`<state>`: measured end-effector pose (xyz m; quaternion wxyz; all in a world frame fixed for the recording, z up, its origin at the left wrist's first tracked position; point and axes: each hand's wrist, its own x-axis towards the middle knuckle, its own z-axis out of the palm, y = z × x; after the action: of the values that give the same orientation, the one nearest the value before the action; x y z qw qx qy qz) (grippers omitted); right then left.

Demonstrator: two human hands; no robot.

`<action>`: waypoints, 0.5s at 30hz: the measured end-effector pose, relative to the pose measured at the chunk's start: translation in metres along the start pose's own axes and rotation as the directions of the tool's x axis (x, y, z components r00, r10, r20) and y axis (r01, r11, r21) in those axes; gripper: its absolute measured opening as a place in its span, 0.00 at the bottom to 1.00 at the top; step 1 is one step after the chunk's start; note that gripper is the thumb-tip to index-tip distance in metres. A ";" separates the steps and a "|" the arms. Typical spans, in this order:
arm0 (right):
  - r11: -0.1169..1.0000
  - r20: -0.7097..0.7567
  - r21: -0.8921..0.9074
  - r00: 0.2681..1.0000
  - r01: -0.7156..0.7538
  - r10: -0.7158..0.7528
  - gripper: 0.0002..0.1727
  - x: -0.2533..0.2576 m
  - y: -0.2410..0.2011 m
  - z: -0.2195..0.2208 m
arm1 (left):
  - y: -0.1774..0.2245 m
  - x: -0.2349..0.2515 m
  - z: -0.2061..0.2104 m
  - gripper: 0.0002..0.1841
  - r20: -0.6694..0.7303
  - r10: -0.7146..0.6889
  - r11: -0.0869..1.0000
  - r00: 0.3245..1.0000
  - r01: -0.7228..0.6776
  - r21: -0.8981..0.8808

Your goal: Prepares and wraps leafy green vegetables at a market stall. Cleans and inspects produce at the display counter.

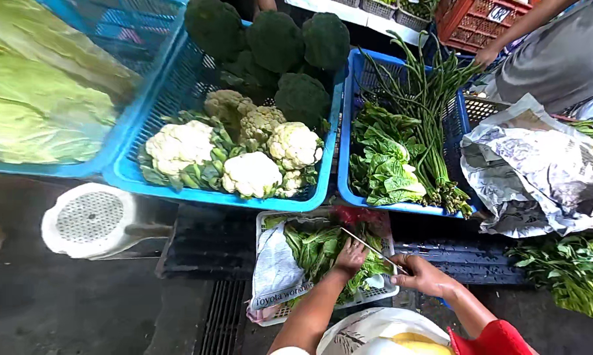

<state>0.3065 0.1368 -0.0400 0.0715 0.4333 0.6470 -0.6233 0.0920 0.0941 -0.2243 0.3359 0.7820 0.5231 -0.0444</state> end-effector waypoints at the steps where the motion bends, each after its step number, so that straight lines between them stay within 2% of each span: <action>1: 1.000 0.006 0.007 1.000 -0.008 0.008 0.29 -0.004 0.002 0.000 | -0.005 0.007 0.003 0.23 -0.010 0.004 1.000 1.000 -0.004 0.005; 5: 1.000 -0.010 0.019 1.000 -0.010 0.010 0.26 -0.012 0.003 -0.003 | -0.018 0.018 -0.011 0.18 -0.065 0.013 0.998 0.998 -0.017 -0.058; 7: 1.000 -0.035 0.024 0.999 0.020 -0.019 0.25 -0.011 -0.003 -0.006 | -0.021 0.014 -0.025 0.19 -0.096 -0.017 0.980 0.995 -0.002 -0.199; 8: 0.999 -0.060 0.022 0.997 0.047 -0.045 0.24 -0.010 -0.007 -0.008 | -0.020 0.009 -0.035 0.20 -0.129 -0.057 0.944 0.990 0.012 -0.331; 9: 0.997 -0.098 0.015 0.992 0.081 -0.079 0.23 -0.008 -0.010 -0.008 | -0.018 0.002 -0.047 0.21 -0.170 -0.106 0.868 0.980 0.008 -0.496; 10: 0.993 -0.150 0.003 0.982 0.118 -0.116 0.21 -0.006 -0.015 -0.008 | -0.013 -0.009 -0.061 0.21 -0.199 -0.161 0.743 0.967 -0.014 -0.669; 12: 0.984 -0.283 -0.039 0.943 0.174 -0.178 0.17 -0.002 -0.028 -0.006 | 0.004 -0.038 -0.091 0.22 -0.190 -0.253 0.393 0.949 -0.078 -0.916; 13: 0.981 -0.336 -0.054 0.921 0.188 -0.195 0.16 0.000 -0.037 -0.004 | 0.012 -0.052 -0.102 0.21 -0.167 -0.281 0.234 0.945 -0.101 -0.967; 15: 0.971 -0.410 -0.052 0.882 0.232 -0.233 0.16 0.006 -0.052 0.001 | 0.023 -0.077 -0.114 0.19 -0.177 -0.291 0.046 0.940 -0.171 -0.984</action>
<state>0.2694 0.1468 -0.0051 -0.1420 0.4746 0.6951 -0.5210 0.0450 0.0934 -0.0927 0.6859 0.3036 0.4883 0.4461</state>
